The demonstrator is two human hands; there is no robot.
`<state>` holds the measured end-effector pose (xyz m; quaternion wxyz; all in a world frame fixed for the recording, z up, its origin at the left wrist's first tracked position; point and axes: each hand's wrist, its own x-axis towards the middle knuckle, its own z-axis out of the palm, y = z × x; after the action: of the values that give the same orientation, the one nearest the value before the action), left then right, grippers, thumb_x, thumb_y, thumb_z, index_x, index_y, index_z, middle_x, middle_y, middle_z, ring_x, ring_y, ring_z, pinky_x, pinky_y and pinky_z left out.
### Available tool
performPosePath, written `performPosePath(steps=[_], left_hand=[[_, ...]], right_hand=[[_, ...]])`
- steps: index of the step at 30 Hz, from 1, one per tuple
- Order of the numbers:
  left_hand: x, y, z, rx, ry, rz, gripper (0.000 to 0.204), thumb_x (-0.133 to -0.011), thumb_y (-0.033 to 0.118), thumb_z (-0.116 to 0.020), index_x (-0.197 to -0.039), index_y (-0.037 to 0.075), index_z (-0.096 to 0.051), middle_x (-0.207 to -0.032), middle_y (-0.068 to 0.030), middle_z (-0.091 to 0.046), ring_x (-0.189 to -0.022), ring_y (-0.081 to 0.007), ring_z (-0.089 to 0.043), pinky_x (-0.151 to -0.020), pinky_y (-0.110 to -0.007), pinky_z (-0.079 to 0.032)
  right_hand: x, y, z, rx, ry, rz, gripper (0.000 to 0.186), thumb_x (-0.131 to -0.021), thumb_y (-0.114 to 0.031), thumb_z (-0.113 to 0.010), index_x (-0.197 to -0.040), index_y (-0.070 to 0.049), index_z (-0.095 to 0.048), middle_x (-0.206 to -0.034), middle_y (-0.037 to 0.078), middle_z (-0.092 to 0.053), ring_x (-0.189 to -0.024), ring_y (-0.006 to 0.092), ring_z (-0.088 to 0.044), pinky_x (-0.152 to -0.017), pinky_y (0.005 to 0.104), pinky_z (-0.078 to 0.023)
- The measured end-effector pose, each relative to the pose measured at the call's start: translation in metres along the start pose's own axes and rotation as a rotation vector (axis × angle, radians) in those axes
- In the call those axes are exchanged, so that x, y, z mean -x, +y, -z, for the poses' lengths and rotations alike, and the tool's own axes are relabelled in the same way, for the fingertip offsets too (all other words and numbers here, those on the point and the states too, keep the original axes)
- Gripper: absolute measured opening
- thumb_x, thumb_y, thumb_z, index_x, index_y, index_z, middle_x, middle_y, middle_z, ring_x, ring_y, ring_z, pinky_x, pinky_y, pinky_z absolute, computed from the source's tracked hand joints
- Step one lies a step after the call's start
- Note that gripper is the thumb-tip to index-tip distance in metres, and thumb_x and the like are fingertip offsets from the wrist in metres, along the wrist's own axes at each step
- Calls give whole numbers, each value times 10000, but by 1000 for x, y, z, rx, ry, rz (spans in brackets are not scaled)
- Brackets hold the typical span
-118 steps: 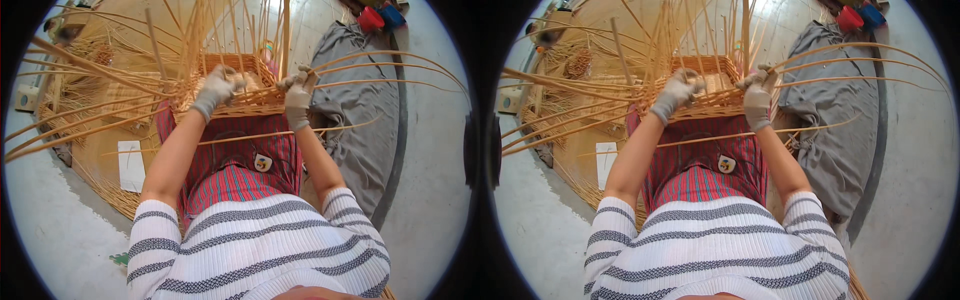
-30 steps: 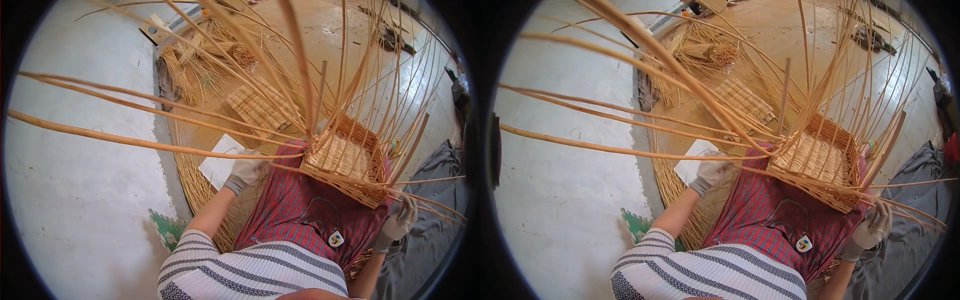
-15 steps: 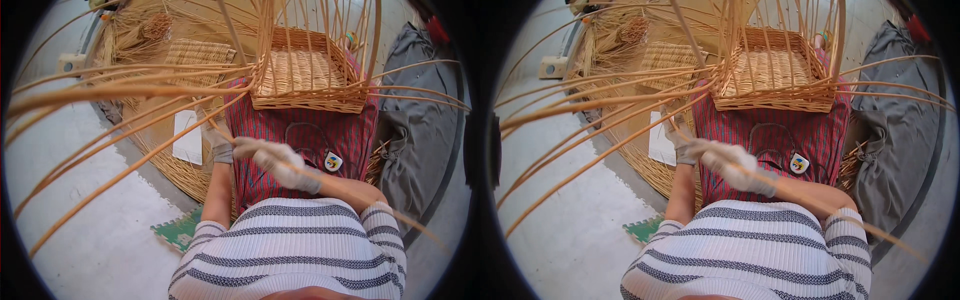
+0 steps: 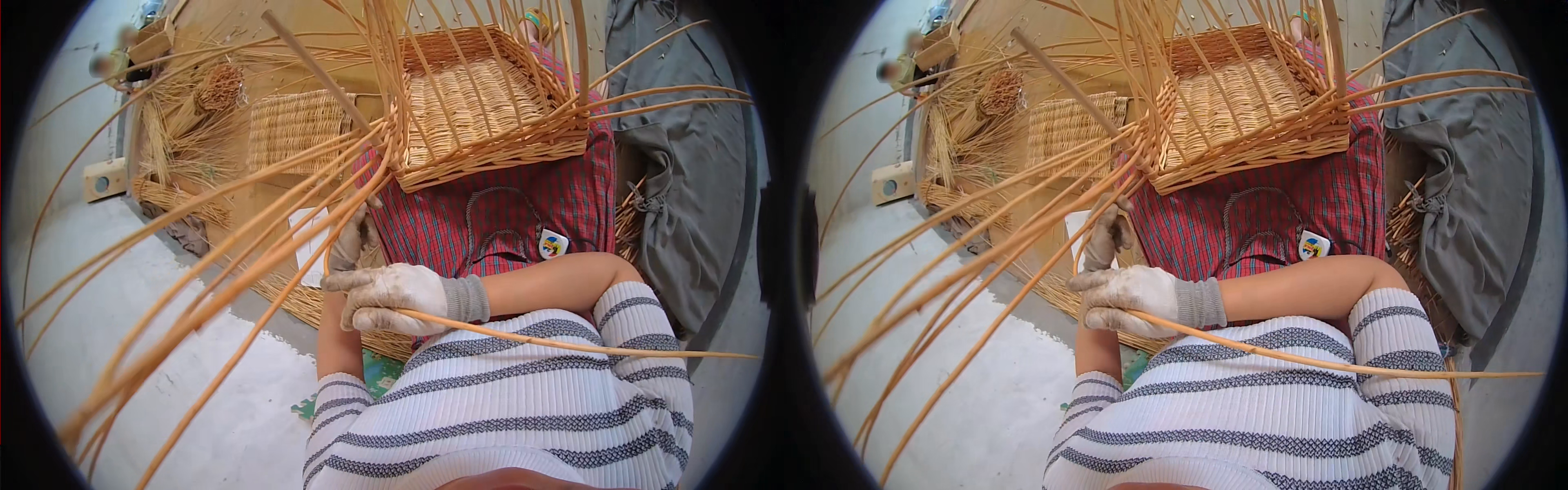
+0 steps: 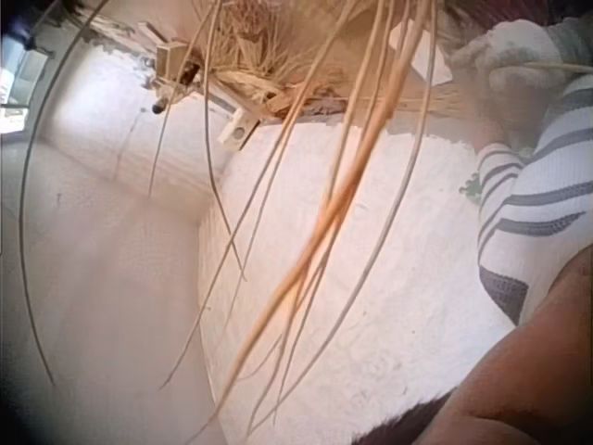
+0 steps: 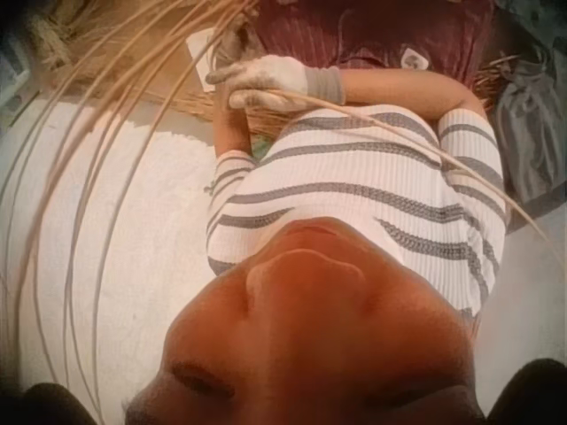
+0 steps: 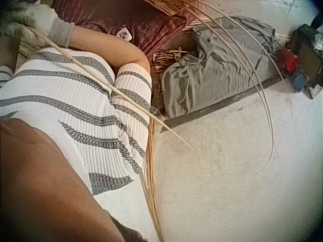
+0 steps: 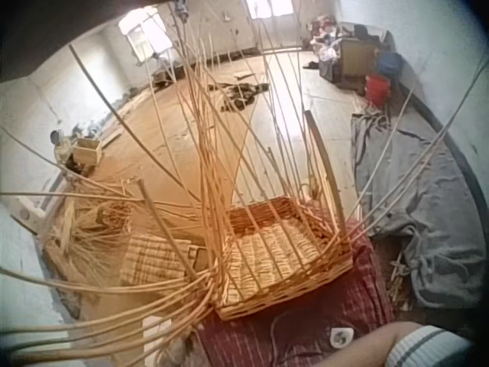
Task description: Weaving a wicker basket using reeds, including measuring with a tape measure and cutting with a utility knife.
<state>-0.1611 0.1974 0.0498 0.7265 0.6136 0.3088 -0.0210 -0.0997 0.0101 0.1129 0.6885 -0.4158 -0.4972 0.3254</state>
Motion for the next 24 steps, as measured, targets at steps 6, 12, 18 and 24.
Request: performPosePath(steps=[6,12,18,24], left_hand=[[-11,23,12,-426,-65,-124,428,-1002,486,-523,-955,73,-625,-520,-7,-519,-428,-98,-468,-394,-239,-319],[-6,35,19,-615,-184,-632,477,-970,499,-566,-1129,50,-589,-665,-14,-555,-491,-115,-473,-450,-271,-375],[-8,37,25,-573,-221,-476,460,-981,483,-554,-1134,50,-578,-667,-15,-559,-464,-114,-457,-427,-261,-356],[-16,28,33,-521,-238,-390,443,-992,466,-541,-1138,49,-567,-669,-15,-563,-436,-113,-442,-404,-252,-336]], right_hand=[[-8,-4,12,-14,67,-55,308,-979,-305,-537,-1009,-38,-686,-1328,268,-569,-1167,387,-597,-959,409,-511],[-28,5,8,7,120,66,232,-970,-275,-561,-970,-72,-674,-1243,221,-614,-1070,367,-634,-865,423,-535],[-38,20,-3,154,83,3,285,-958,-278,-569,-1103,-59,-679,-1163,185,-650,-1097,367,-616,-885,425,-536],[-43,25,-13,237,95,19,338,-957,-306,-564,-1149,-50,-674,-1232,197,-635,-1097,373,-620,-902,449,-534]])
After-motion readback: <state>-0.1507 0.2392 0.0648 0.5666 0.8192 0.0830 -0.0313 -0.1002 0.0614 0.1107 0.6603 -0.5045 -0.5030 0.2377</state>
